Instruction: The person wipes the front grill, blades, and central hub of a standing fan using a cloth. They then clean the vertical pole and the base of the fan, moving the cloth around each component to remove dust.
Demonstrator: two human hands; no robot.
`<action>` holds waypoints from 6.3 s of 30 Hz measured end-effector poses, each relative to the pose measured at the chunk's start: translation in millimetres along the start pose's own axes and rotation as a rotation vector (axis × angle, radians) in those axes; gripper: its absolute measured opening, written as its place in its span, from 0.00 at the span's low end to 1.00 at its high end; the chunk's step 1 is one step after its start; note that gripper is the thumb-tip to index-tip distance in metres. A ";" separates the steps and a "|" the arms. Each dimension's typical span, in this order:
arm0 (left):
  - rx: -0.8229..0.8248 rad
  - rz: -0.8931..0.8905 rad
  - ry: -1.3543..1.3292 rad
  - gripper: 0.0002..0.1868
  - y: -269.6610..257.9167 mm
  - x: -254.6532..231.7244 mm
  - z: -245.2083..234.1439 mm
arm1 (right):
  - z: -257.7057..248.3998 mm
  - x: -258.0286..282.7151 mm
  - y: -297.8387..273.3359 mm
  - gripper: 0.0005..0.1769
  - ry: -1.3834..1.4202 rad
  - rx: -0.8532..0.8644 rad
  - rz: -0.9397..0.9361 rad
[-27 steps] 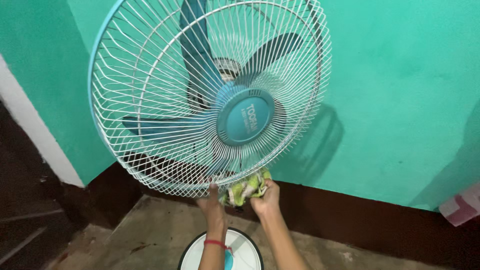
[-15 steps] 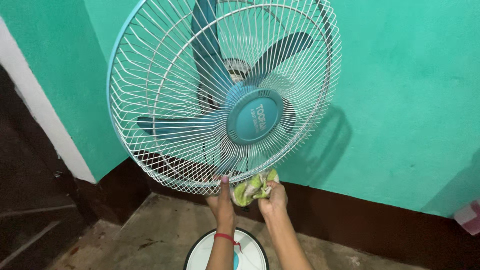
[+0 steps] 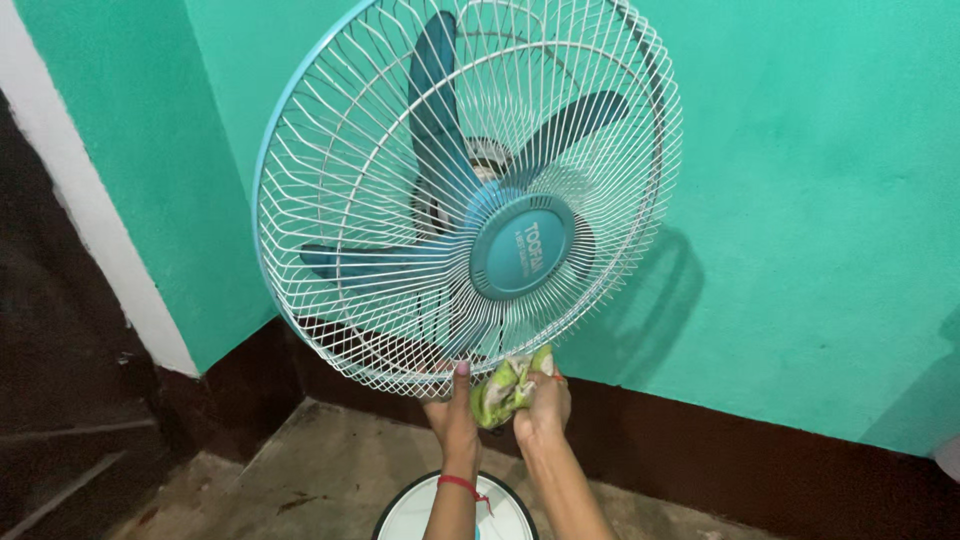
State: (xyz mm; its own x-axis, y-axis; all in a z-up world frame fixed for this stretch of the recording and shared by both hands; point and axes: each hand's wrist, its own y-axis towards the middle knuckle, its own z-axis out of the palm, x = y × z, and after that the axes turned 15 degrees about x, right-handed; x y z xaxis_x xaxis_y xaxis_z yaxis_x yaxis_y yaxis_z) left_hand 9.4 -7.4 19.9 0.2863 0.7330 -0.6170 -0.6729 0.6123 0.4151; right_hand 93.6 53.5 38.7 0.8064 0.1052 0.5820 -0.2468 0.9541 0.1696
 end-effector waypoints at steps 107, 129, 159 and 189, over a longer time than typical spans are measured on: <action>0.363 0.006 0.181 0.59 27.6 -187.4 -17.5 | 30.0 -81.4 -13.2 0.20 0.403 0.056 0.381; 0.372 -0.044 0.381 0.63 32.6 -193.9 -31.8 | 35.3 -72.2 -88.4 0.26 0.256 0.020 -0.055; 0.337 -0.041 0.867 0.66 57.7 -231.3 -56.3 | 100.0 -70.3 -136.1 0.27 -0.075 0.151 -0.307; 0.480 -0.041 0.389 0.52 58.9 -240.7 -18.8 | 71.6 -183.0 -105.7 0.27 -1.359 0.538 -0.633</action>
State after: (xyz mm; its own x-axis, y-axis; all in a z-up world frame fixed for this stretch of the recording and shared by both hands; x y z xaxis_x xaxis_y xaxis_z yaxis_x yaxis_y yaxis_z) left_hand -112.0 -153.4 180.3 -0.0246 0.5995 -0.8000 -0.2589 0.7691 0.5843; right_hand -66.3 -86.7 -28.7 -0.1374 -0.8508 0.5072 -0.4632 0.5078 0.7263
